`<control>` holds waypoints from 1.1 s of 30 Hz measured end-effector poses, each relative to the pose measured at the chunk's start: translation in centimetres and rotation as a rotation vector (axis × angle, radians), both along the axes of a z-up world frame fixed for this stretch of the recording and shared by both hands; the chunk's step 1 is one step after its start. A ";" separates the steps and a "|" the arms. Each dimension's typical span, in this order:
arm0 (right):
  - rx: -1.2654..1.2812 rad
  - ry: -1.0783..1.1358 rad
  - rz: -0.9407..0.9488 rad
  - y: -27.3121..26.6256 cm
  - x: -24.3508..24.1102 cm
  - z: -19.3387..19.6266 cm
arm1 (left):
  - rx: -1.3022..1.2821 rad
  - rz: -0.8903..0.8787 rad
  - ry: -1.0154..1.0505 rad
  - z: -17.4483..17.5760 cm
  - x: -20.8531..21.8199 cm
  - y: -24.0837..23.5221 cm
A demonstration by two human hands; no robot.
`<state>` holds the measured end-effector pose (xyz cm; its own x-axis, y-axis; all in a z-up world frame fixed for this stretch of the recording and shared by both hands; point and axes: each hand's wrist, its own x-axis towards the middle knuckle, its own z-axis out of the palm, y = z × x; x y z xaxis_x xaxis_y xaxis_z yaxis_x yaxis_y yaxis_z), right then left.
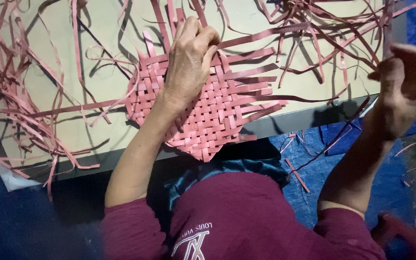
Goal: The person weaves pink plastic strips by hand into a basket base on a flat work surface. They interlace strips over and under existing strands, tighten the weave, and occasionally lift and rotate the piece to continue working around the edges.
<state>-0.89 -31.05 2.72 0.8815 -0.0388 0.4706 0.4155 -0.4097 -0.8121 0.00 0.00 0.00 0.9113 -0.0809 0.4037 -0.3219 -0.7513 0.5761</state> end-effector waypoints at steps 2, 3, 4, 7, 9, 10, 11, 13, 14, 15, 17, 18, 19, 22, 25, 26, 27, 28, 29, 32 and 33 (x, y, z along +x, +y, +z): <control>-0.066 -0.003 0.035 -1.4 -0.7 -0.8 | 0.034 0.003 -0.012 -0.4 0.1 -0.1; -0.131 -0.003 0.075 -2.1 -1.0 -1.2 | 0.068 0.010 -0.023 -0.6 0.2 -0.1; -0.129 -0.005 0.074 -1.9 -1.4 -1.1 | 0.069 0.009 -0.025 -0.5 0.1 -0.1; -0.061 0.068 0.002 -1.5 -2.1 -0.7 | 0.083 0.001 -0.019 -0.1 0.0 -0.3; -0.086 0.041 0.018 -1.2 -2.2 -0.3 | 0.095 0.011 -0.020 -0.1 0.0 -0.4; -0.086 0.037 0.024 -1.0 -2.3 -0.2 | 0.096 0.018 -0.024 0.0 0.1 -0.7; -0.012 0.066 -0.005 -0.5 -2.2 -0.1 | 0.104 0.015 -0.011 0.2 0.1 -0.8; 0.066 0.097 0.001 1.4 -2.3 1.0 | 0.116 0.045 0.002 -0.3 0.1 -0.9; -0.014 0.076 0.104 2.8 -2.6 2.1 | 0.075 0.057 0.022 -0.9 0.3 -1.0; -0.095 0.056 0.199 3.8 -2.9 3.2 | 0.030 0.062 0.045 -1.6 0.7 -1.2; -0.276 -0.077 0.425 7.4 -1.5 5.2 | 0.028 0.122 -0.021 -3.2 1.1 -1.5; -0.458 -0.206 0.627 9.1 -0.9 6.2 | 0.026 0.157 -0.088 -3.9 1.5 -1.8; -0.458 -0.212 0.638 11.7 -0.6 7.0 | 0.026 0.169 -0.091 -4.0 1.4 -1.6; -0.668 -0.344 0.932 20.8 -0.9 3.2 | 0.027 0.139 -0.193 0.4 0.7 -3.3; -1.665 -0.143 -0.138 26.8 -0.7 -3.1 | 0.753 1.193 1.120 4.5 0.7 -5.4; -1.249 -0.366 0.509 28.1 -0.2 -0.1 | 0.460 0.811 0.359 -0.3 1.5 -3.7; -0.724 -0.548 1.088 29.5 0.2 2.7 | 0.152 0.366 -0.350 -5.0 1.7 -2.2; -0.721 -0.552 1.098 31.2 0.0 2.3 | 0.154 0.377 -0.349 -4.4 1.4 -1.8; -0.748 -0.512 1.028 32.9 -0.1 1.8 | 0.069 0.250 -0.277 -3.8 1.0 -1.4; -0.954 -0.403 0.930 36.5 -1.0 -0.5 | 0.052 0.167 -0.207 -5.1 1.5 -1.4; -1.137 -0.325 0.889 37.4 -1.2 -1.5 | 0.115 0.203 -0.209 -6.0 2.1 -1.6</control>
